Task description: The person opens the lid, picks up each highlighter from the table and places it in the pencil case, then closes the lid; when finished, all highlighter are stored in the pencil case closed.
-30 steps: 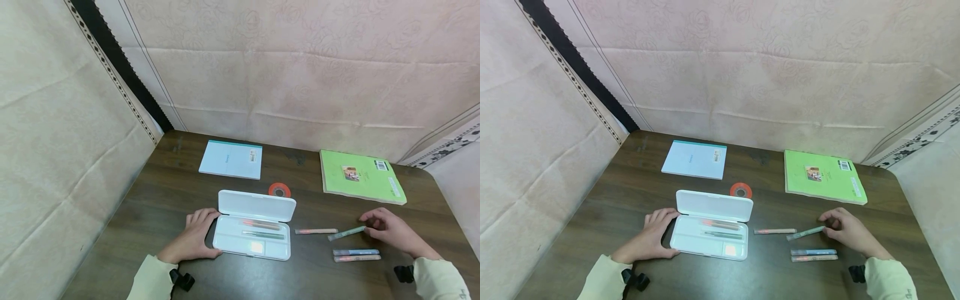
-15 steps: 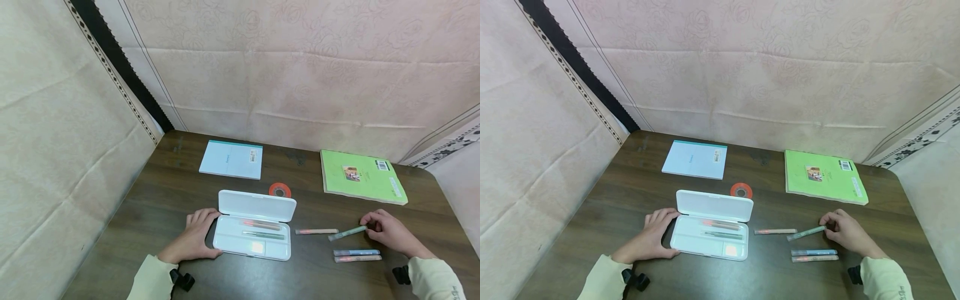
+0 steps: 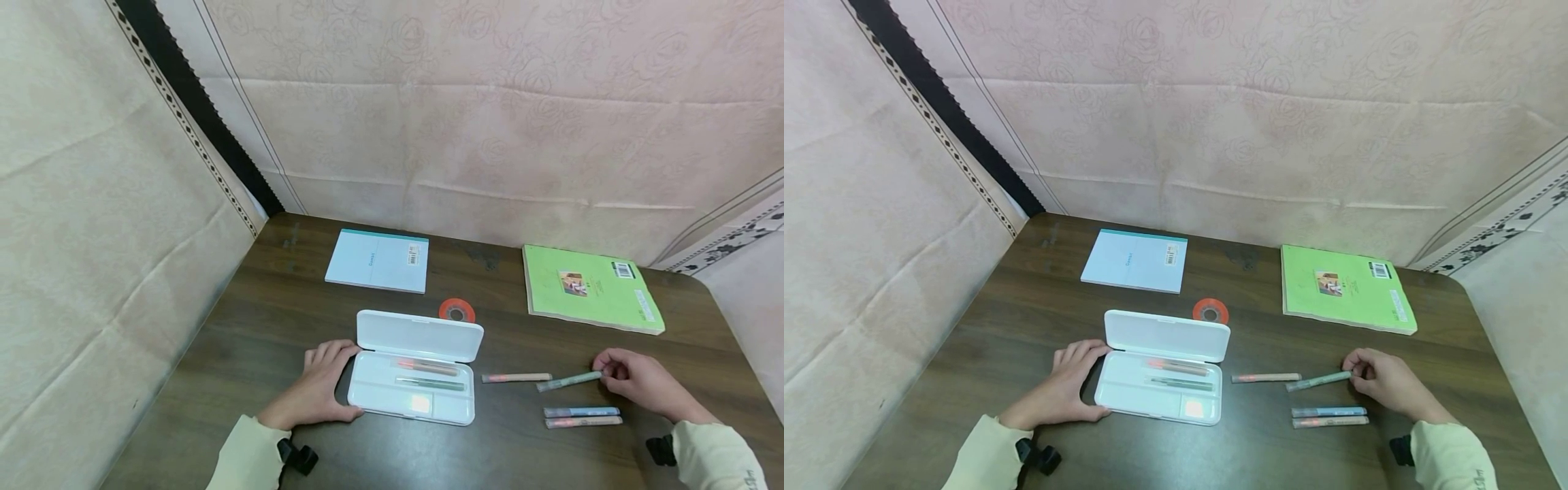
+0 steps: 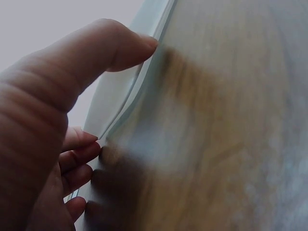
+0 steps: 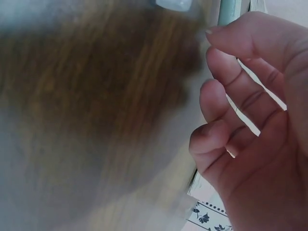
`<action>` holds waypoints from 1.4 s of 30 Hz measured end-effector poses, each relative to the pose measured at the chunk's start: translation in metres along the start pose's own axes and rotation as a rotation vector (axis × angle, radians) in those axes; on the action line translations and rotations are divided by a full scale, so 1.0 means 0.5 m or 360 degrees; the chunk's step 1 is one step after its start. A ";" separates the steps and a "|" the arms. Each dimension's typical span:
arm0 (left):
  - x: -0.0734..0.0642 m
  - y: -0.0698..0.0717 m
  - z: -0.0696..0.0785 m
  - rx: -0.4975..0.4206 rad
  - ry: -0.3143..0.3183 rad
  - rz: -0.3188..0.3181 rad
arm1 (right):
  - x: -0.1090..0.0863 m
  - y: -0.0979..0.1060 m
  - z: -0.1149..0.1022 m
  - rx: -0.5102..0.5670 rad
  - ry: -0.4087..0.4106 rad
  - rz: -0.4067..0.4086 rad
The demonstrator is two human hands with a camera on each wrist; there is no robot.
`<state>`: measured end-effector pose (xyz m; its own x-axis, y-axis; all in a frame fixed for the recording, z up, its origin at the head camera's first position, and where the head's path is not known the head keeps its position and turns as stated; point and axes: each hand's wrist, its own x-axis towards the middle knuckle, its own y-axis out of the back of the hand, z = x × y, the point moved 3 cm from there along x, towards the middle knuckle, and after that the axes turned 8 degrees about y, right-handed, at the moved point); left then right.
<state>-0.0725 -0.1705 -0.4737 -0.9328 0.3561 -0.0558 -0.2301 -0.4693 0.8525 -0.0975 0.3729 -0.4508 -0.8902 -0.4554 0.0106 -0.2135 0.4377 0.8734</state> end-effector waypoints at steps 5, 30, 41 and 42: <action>0.000 0.000 0.000 -0.0002 -0.0002 -0.0002 | -0.006 0.006 -0.001 0.0009 -0.0014 -0.0021; -0.001 0.002 0.003 0.0022 -0.0007 0.0015 | -0.040 0.056 -0.037 0.0093 0.0060 0.0078; -0.001 0.002 0.003 0.0021 -0.0003 0.0008 | -0.007 0.075 -0.148 0.0164 0.0121 0.0138; -0.001 0.002 0.003 0.0025 -0.0004 0.0010 | -0.004 0.075 -0.159 0.0175 0.0126 0.0138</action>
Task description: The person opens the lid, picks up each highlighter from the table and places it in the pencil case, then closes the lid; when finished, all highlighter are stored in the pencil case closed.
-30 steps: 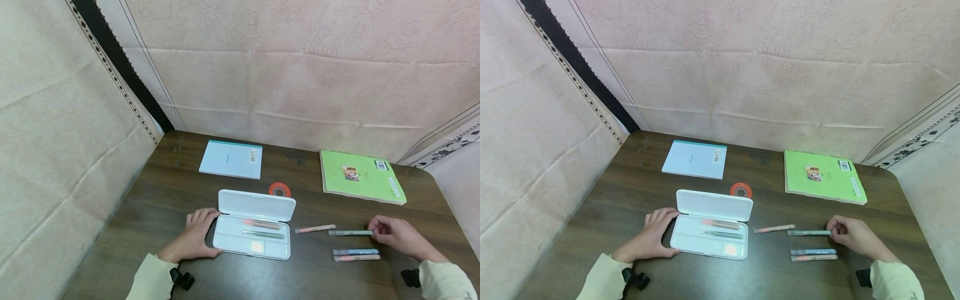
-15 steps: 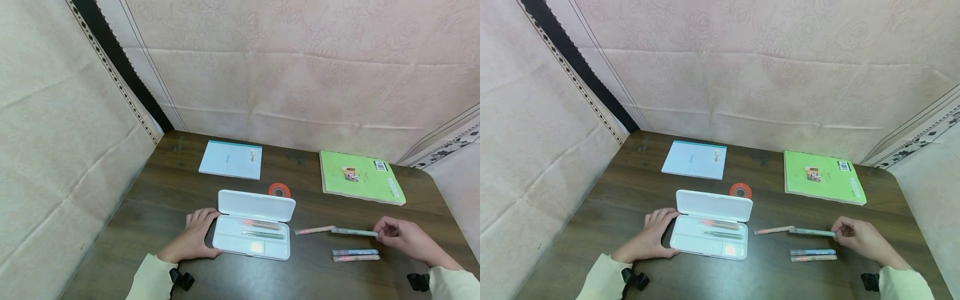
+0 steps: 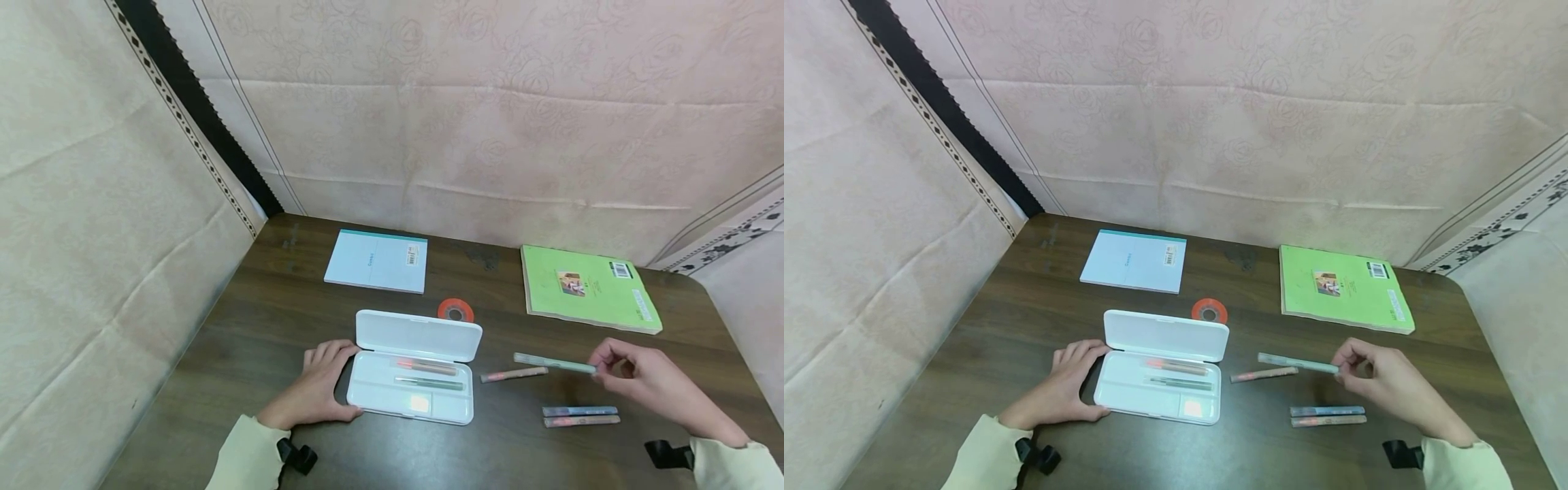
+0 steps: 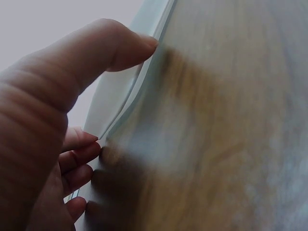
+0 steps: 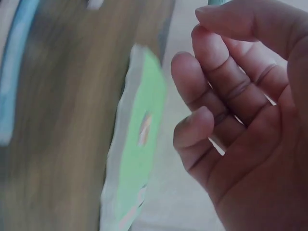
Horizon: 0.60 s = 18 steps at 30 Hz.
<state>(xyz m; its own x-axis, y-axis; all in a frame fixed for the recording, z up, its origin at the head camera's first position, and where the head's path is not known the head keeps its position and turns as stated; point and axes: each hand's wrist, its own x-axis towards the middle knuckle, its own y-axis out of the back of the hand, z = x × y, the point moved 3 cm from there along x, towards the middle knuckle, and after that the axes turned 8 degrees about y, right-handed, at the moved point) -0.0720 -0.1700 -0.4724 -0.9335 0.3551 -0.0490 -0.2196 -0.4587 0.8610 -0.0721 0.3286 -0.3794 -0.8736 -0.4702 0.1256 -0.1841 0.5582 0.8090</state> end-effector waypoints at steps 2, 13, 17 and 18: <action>0.000 -0.001 -0.001 0.0006 -0.0002 0.0005 | 0.011 -0.005 -0.022 -0.0007 0.0023 0.0017; 0.000 -0.001 -0.001 -0.0009 -0.0002 0.0004 | 0.071 -0.059 -0.114 -0.0001 0.0128 -0.0005; 0.000 -0.001 -0.001 -0.0010 -0.0004 0.0002 | 0.093 -0.085 -0.130 0.0023 0.0083 -0.0055; 0.000 -0.001 -0.001 -0.0012 -0.0003 0.0001 | 0.098 -0.092 -0.132 0.0034 0.0062 -0.0071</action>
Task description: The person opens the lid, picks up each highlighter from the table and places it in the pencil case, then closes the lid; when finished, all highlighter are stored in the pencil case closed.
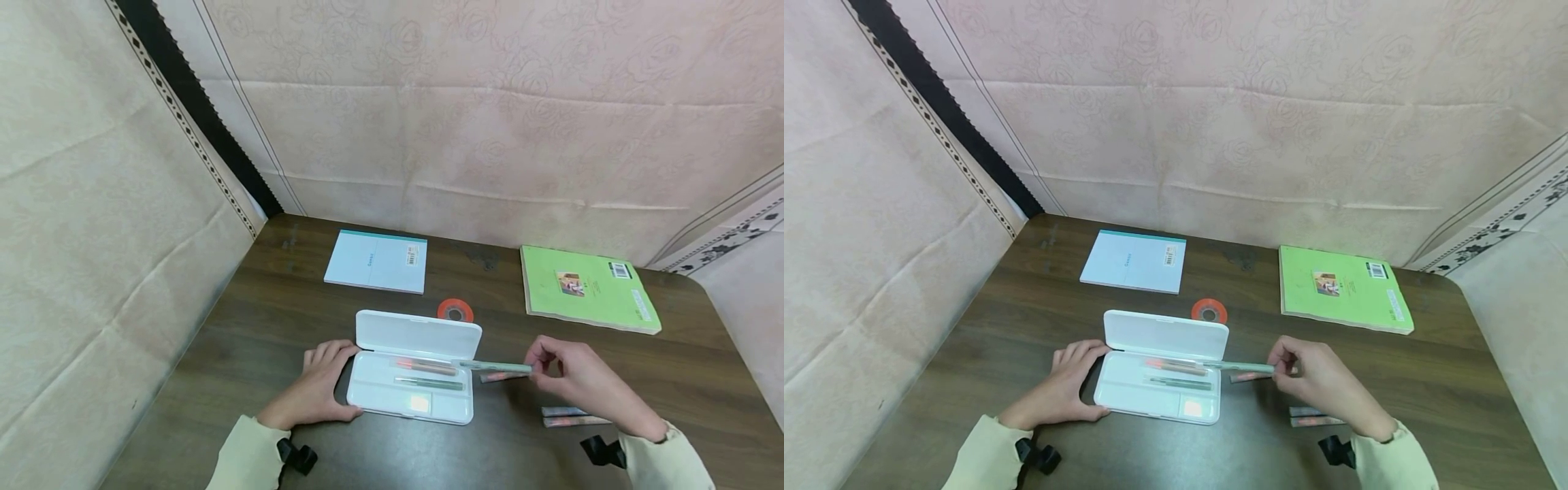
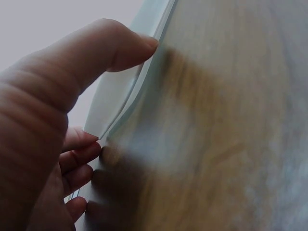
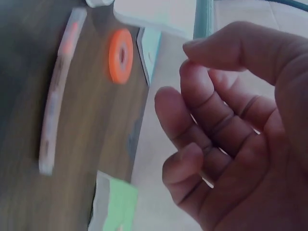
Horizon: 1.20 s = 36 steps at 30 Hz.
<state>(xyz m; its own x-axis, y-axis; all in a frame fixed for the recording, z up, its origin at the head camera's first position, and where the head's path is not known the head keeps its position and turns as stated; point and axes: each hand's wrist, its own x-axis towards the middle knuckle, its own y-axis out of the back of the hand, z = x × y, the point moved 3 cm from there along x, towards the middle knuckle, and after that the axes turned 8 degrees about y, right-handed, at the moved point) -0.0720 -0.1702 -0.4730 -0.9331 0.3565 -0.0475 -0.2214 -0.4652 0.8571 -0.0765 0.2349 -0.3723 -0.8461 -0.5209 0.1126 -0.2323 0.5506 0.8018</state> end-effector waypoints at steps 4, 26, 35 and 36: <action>0.000 0.000 -0.001 -0.0003 0.0010 -0.0008 | 0.019 -0.029 -0.001 0.0055 -0.0074 -0.0048; 0.001 -0.003 -0.003 0.0007 -0.0016 0.0025 | 0.064 -0.167 -0.010 0.0239 -0.0207 -0.0081; 0.001 -0.004 -0.004 -0.0006 -0.0012 0.0017 | 0.067 -0.190 -0.011 0.0254 -0.0195 -0.0011; 0.001 -0.003 -0.004 -0.0008 -0.0009 0.0015 | 0.069 -0.192 -0.012 0.0249 -0.0183 -0.0011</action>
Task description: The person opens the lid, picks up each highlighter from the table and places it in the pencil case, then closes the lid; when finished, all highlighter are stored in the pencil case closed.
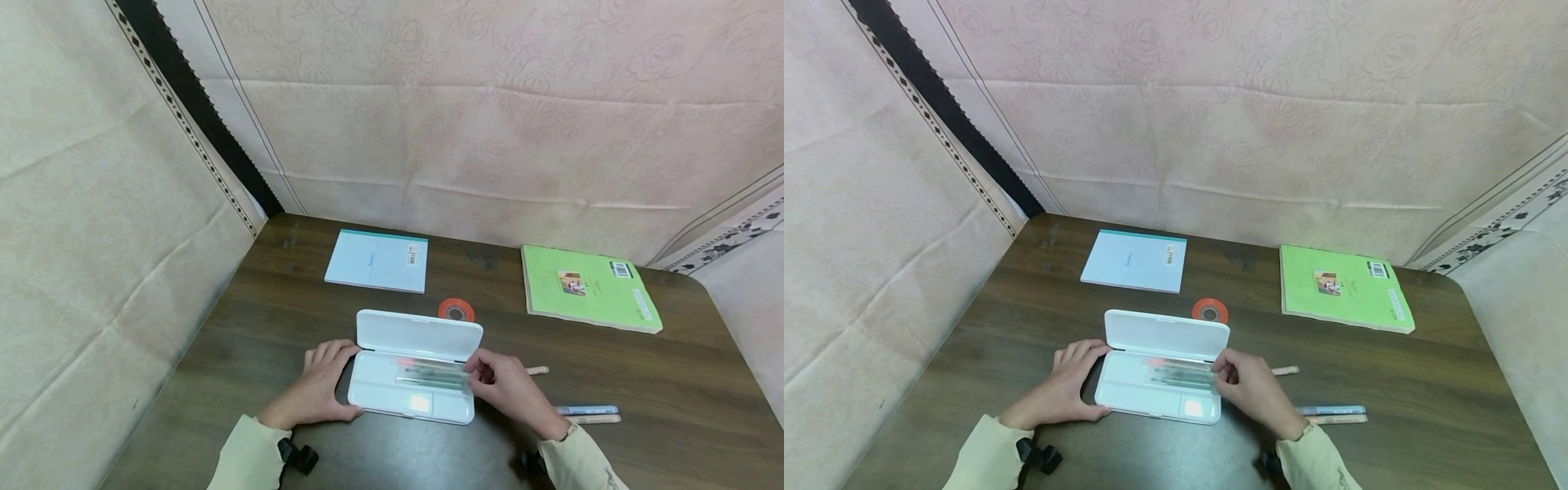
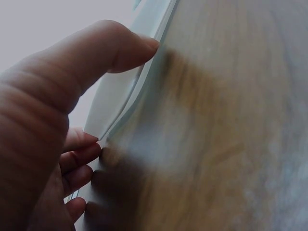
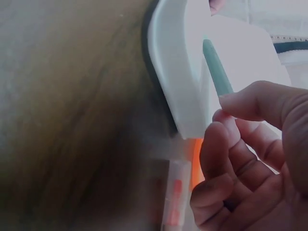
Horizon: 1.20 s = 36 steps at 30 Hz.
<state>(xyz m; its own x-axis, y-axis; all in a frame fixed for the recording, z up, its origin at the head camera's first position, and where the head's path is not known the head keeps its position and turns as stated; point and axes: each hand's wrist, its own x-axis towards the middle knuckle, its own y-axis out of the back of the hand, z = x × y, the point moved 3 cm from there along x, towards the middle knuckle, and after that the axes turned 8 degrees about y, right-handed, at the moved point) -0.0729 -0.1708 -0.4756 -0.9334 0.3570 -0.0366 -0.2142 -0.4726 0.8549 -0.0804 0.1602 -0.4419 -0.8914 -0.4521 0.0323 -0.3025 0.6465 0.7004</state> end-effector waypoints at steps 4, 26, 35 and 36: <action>0.000 0.000 0.001 -0.0001 0.0010 -0.0013 | 0.002 -0.009 -0.007 0.0003 0.0047 0.0001; 0.000 0.003 0.003 -0.0015 0.0016 -0.0020 | -0.010 0.031 -0.002 0.0078 0.0012 0.0016; -0.001 0.003 0.004 -0.0010 0.0020 -0.0019 | -0.026 0.101 0.002 0.0057 0.0038 0.0120; -0.001 0.004 0.005 -0.0009 0.0020 -0.0020 | -0.028 0.108 0.003 0.0061 0.0044 0.0134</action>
<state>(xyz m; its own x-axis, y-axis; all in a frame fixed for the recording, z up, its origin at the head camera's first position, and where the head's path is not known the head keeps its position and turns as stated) -0.0723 -0.1701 -0.4727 -0.9342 0.3527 -0.0540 -0.2277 -0.4728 0.8513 -0.0848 0.2021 -0.4057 -0.9047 -0.4115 0.1102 -0.2399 0.7059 0.6664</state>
